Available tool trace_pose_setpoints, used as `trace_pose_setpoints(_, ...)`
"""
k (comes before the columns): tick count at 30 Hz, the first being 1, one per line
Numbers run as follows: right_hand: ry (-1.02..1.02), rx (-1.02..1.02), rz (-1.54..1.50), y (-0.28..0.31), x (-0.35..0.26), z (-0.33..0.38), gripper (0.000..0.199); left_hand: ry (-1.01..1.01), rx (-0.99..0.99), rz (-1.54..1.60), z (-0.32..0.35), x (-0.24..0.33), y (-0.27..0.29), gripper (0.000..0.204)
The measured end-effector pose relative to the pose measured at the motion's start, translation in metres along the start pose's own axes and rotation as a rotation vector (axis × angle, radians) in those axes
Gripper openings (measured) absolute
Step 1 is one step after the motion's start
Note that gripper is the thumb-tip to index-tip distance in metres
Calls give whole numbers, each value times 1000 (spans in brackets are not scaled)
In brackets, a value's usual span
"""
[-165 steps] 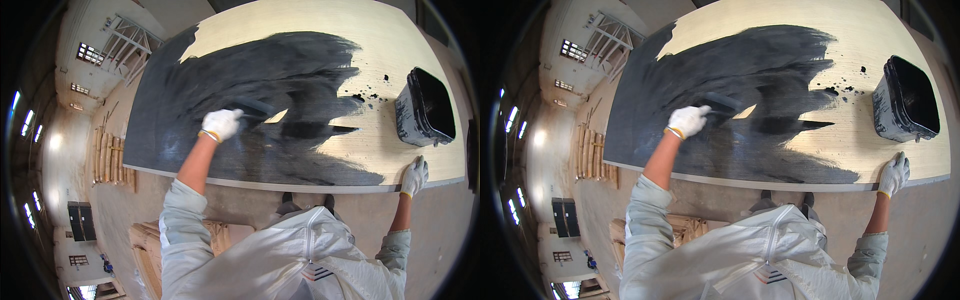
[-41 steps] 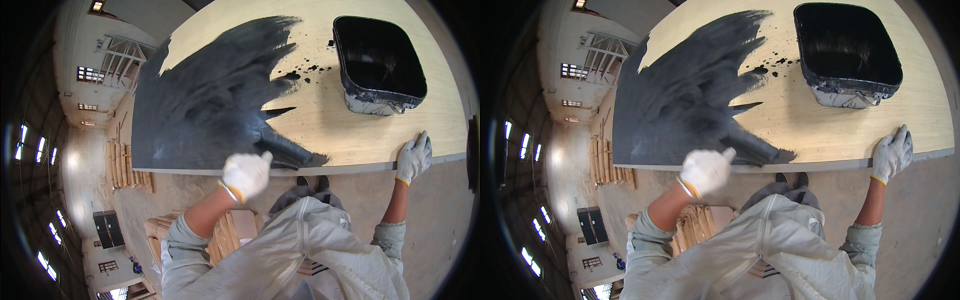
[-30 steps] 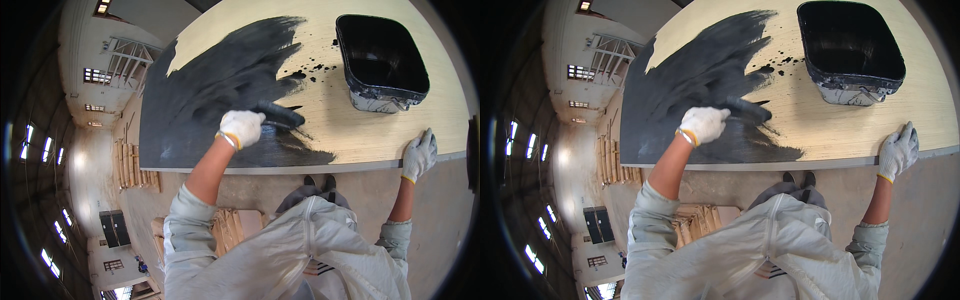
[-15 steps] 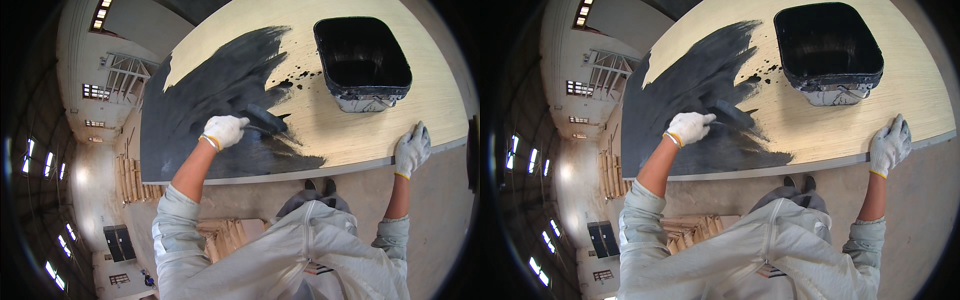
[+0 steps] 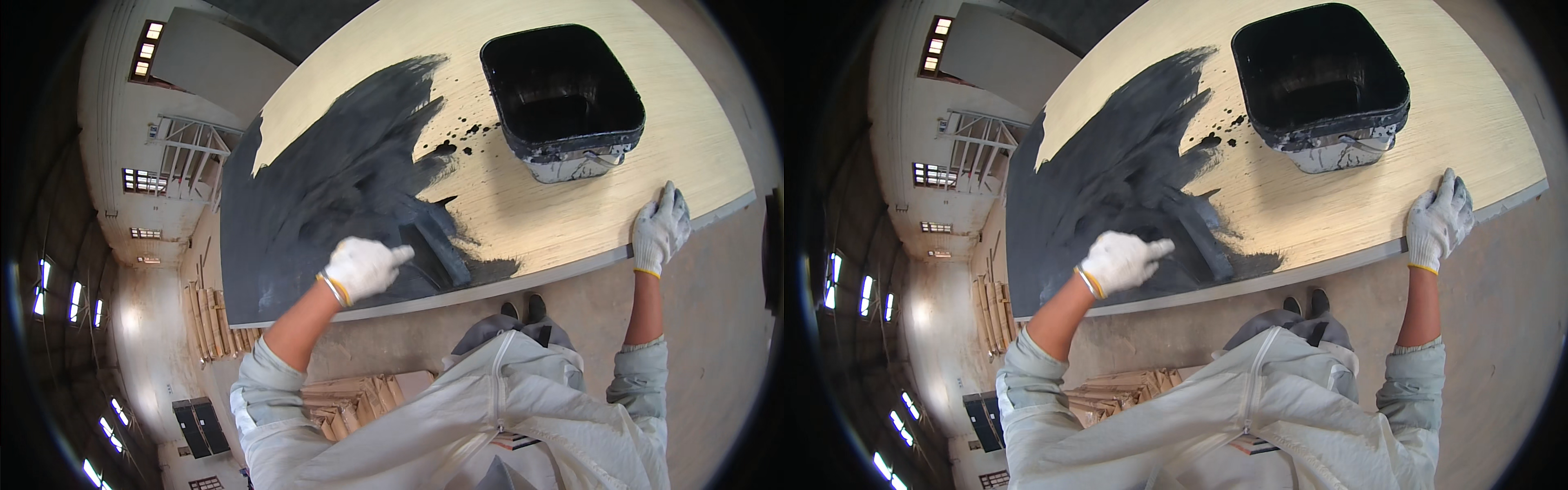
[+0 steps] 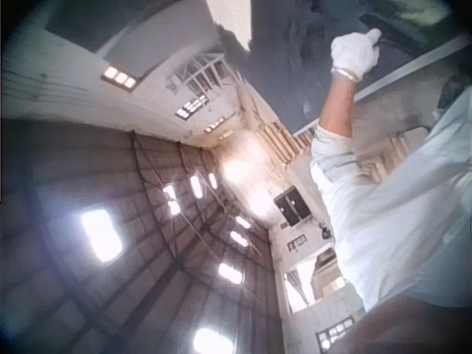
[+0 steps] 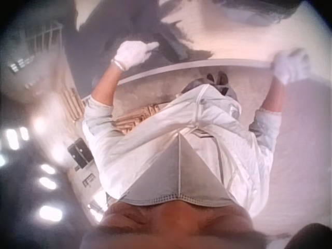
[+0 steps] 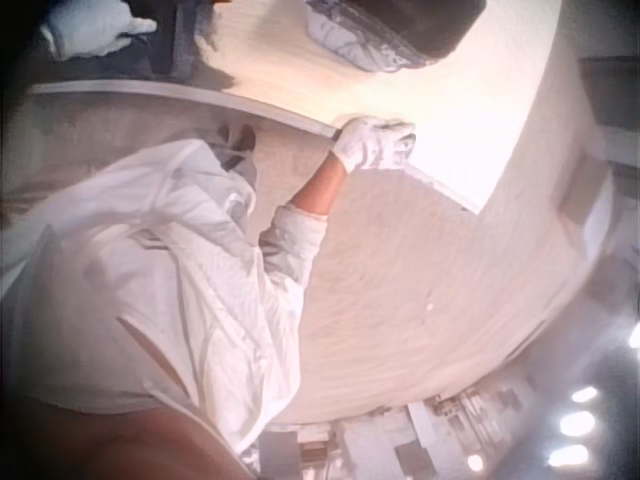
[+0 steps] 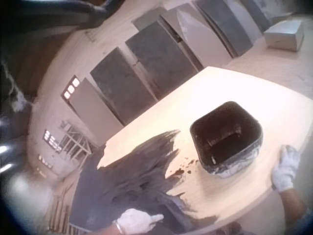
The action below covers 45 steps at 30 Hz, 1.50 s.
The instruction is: The person applies black paint to a large flat wooden panel using a brush. They repeatedly dip the brush into a paint container and spread the paint across the surface in broad strokes, gradually covering more of the panel.
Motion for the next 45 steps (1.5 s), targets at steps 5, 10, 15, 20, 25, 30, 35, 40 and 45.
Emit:
trace_pose_setpoints(5,-5,-35,7,2,-6,0,55,111,128,28,-31,-28,13,42)
trace_pose_setpoints(10,-5,-19,59,-2,3,-2,54,-23,125,22,-37,-8,31,43)
trace_pose_setpoints(15,-7,-34,44,-1,-6,-2,54,26,171,-16,-53,-41,6,45)
trace_pose_setpoints(20,-20,-6,34,-2,0,-3,55,-96,153,55,-54,-50,25,49)
trace_pose_setpoints(25,-28,-41,46,-8,3,-2,55,19,135,16,-85,-70,40,48)
trace_pose_setpoints(30,-38,-50,55,1,-3,-2,55,-56,102,24,-88,-96,41,50)
trace_pose_setpoints(35,-37,-58,33,-2,-9,-2,53,33,289,-13,-124,-124,37,48)
trace_pose_setpoints(40,-47,-25,36,8,-7,-5,52,-169,260,-80,-105,-125,31,48)
trace_pose_setpoints(45,-50,-26,39,0,-5,-1,53,-113,194,-141,-110,-120,45,47)
Point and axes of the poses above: each hand's wrist, its own z-axis away from the middle knuckle, its own y-axis out of the back of the hand, x = y × z, the point moved 1 cm from there along -z, towards the middle knuckle, and after that the axes turned 3 degrees about -z, right-handed, at the moved point
